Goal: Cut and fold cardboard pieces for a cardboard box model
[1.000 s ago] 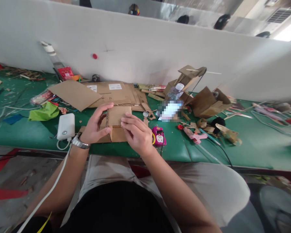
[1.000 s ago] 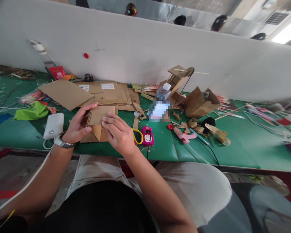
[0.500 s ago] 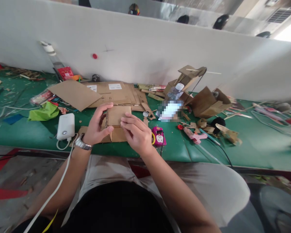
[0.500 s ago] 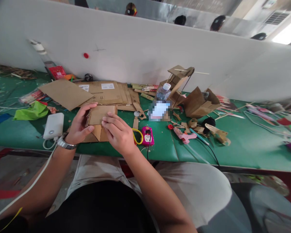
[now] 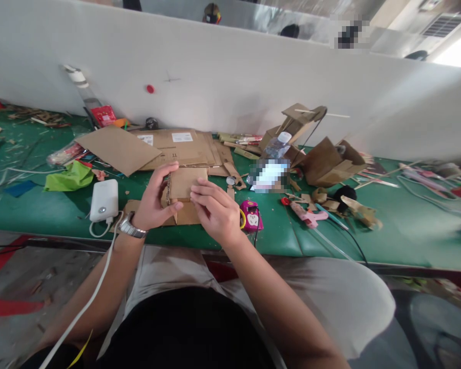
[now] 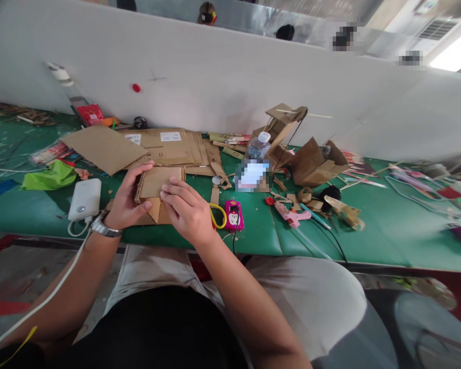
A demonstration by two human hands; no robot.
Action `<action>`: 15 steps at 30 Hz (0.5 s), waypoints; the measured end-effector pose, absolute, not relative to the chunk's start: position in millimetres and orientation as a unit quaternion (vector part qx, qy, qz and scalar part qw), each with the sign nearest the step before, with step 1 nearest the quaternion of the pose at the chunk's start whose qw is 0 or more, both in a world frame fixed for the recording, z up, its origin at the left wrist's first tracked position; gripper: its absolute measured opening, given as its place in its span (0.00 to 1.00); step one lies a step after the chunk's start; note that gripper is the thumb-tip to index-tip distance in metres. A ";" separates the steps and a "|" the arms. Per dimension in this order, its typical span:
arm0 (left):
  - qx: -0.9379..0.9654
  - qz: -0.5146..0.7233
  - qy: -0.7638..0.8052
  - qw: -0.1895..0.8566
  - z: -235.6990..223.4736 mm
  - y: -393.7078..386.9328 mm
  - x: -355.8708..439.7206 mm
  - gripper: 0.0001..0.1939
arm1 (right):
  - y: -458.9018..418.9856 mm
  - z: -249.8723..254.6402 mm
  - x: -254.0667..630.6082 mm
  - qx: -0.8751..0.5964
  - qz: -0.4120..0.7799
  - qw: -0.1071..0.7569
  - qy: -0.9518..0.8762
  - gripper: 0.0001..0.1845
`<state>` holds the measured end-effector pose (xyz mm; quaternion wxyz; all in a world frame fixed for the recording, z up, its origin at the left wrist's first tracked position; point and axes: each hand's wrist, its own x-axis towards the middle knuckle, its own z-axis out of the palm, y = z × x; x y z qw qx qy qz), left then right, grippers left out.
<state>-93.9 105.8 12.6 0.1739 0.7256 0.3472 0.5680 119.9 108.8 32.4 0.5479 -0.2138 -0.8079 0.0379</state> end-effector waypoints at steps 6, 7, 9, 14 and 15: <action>0.726 0.571 0.347 0.160 8.9 107.8 -93.5 0.42 | 109.2 34.4 120.6 -0.222 0.051 0.535 -0.814 0.12; 0.727 0.570 0.349 0.159 8.2 108.0 -93.9 0.43 | 109.1 35.0 120.7 -0.223 0.051 0.533 -0.814 0.12; 0.727 0.569 0.351 0.157 6.8 108.5 -95.5 0.43 | 108.5 36.3 121.3 -0.224 0.048 0.534 -0.814 0.11; 0.729 0.563 0.357 0.156 3.2 115.3 -106.0 0.47 | 110.4 39.0 132.5 -0.235 0.032 0.548 -0.802 0.10; 0.730 0.560 0.358 0.158 2.9 118.0 -108.5 0.48 | 112.3 39.0 137.0 -0.240 0.028 0.555 -0.796 0.10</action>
